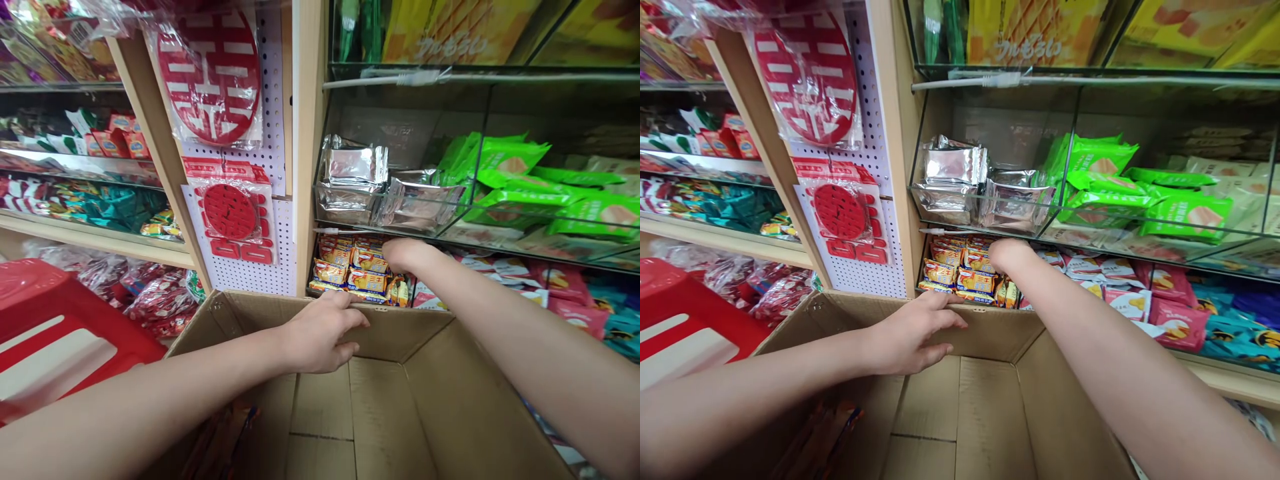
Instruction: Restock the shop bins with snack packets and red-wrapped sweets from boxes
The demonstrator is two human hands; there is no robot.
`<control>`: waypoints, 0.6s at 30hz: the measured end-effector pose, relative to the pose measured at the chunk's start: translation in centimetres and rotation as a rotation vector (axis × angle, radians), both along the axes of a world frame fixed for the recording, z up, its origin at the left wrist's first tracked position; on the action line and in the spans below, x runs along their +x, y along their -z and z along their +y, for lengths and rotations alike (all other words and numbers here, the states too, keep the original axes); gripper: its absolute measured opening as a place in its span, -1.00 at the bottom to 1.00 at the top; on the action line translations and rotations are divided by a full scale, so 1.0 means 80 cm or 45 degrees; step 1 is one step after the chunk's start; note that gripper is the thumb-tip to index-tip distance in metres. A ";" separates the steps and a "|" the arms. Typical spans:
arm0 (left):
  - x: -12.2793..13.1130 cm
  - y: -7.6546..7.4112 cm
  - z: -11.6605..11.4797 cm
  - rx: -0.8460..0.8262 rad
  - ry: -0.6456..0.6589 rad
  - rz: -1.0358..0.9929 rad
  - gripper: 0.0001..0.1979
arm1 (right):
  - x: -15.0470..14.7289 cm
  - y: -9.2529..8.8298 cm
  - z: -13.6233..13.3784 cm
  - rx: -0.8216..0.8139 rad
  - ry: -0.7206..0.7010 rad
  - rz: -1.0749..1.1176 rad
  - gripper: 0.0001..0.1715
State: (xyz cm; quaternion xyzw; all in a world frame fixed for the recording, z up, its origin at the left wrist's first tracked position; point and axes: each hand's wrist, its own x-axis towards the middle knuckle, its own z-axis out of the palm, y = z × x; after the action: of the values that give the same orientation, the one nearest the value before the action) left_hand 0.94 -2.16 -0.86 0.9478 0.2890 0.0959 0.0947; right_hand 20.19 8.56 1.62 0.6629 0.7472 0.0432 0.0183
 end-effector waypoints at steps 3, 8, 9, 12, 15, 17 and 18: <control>-0.001 0.001 0.000 0.031 0.007 0.018 -0.65 | 0.001 -0.004 -0.012 -0.125 0.068 -0.131 -0.64; 0.000 0.002 -0.001 0.066 0.007 0.046 -0.67 | 0.000 -0.005 -0.015 -0.159 0.103 -0.191 -0.57; 0.000 0.002 -0.002 0.076 0.006 0.051 -0.67 | 0.000 -0.005 -0.015 -0.165 0.106 -0.193 -0.56; 0.000 0.001 -0.003 0.105 0.002 0.065 -0.67 | 0.002 -0.004 -0.022 -0.158 0.129 -0.178 -0.55; 0.000 0.001 -0.003 0.122 0.004 0.079 -0.67 | 0.007 -0.002 -0.042 -0.038 0.172 -0.142 -0.59; 0.001 0.002 -0.003 0.134 0.011 0.090 -0.68 | 0.013 0.002 -0.055 0.047 0.202 -0.125 -0.60; 0.001 0.002 -0.002 0.138 0.015 0.094 -0.68 | 0.016 0.005 -0.060 0.077 0.217 -0.121 -0.60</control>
State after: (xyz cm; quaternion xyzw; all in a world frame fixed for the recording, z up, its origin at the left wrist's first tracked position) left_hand 1.02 -2.35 -1.03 0.9561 0.2812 0.0760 0.0329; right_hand 21.50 3.76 1.25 0.7214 0.6849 0.0953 0.0373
